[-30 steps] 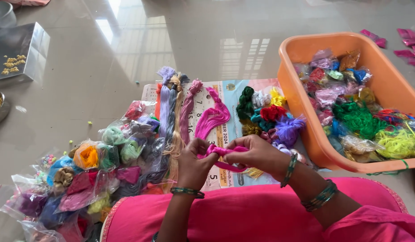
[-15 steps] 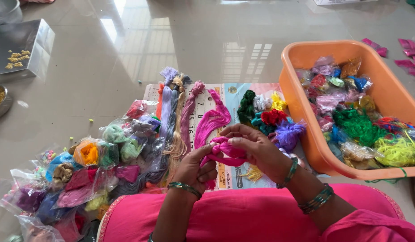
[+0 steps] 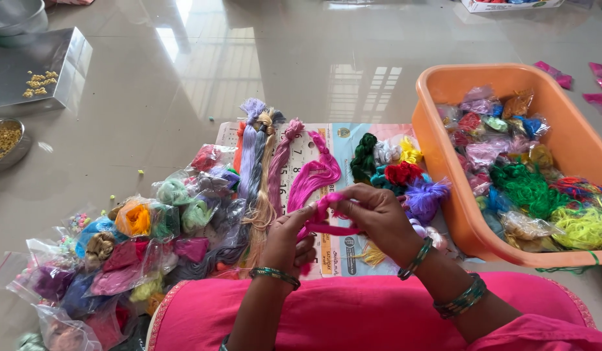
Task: The person sits on the floor and braids colorful yarn strands by hand. They first braid a yellow strand, then a pink strand, and finally a light pink strand, placing each finished braid on a calendar sheet on the floor.
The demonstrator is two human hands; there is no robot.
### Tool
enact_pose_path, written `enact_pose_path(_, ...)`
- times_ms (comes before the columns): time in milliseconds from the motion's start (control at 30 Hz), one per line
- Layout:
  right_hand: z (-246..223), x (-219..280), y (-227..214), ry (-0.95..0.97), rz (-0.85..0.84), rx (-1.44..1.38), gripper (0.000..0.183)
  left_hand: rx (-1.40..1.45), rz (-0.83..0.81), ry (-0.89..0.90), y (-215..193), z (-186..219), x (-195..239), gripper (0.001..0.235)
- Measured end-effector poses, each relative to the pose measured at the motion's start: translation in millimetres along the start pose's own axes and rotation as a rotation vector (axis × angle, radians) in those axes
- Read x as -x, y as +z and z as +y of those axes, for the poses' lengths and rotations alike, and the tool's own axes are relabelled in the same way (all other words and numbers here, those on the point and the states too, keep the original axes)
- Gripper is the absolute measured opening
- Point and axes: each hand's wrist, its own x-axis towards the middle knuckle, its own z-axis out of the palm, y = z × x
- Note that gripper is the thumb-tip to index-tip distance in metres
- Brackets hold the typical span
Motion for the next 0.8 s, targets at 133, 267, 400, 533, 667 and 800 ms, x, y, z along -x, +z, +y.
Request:
enact_pose_path(133,-6.4,0.6,-5.2,0.254,0.072,-0.312,0.018,-0.211,0.065,0.112,-6.8,5.4,-6.4,0.024)
enact_pose_path(267,-17.8,2.6,-6.2,0.276,0.053,-0.576,0.018,-0.409,0.050,0.118,-19.1,16.7,-8.3,0.031)
enact_pose_path(400,-22.7,3.3,-8.5,0.328,0.073,-0.592,0.018,-0.425,0.049,-0.032,-27.4,29.3,-3.3,0.029)
enact_pose_path(533,-24.1,3.8,-12.2,0.336,0.094,-0.584,0.019,-0.353,-0.011,-0.064,-43.6,33.4,-4.5,0.025)
enact_pose_path(667,-18.2,1.3,-18.3,0.345,0.186,-0.626,0.021,-0.281,-0.133,-0.049,-48.8,37.3,-4.3,0.016)
enact_pose_path(800,-16.5,-0.5,-23.2,0.325,0.260,-0.600,0.020,-0.432,-0.069,-0.016,-45.9,35.8,-4.9,0.019)
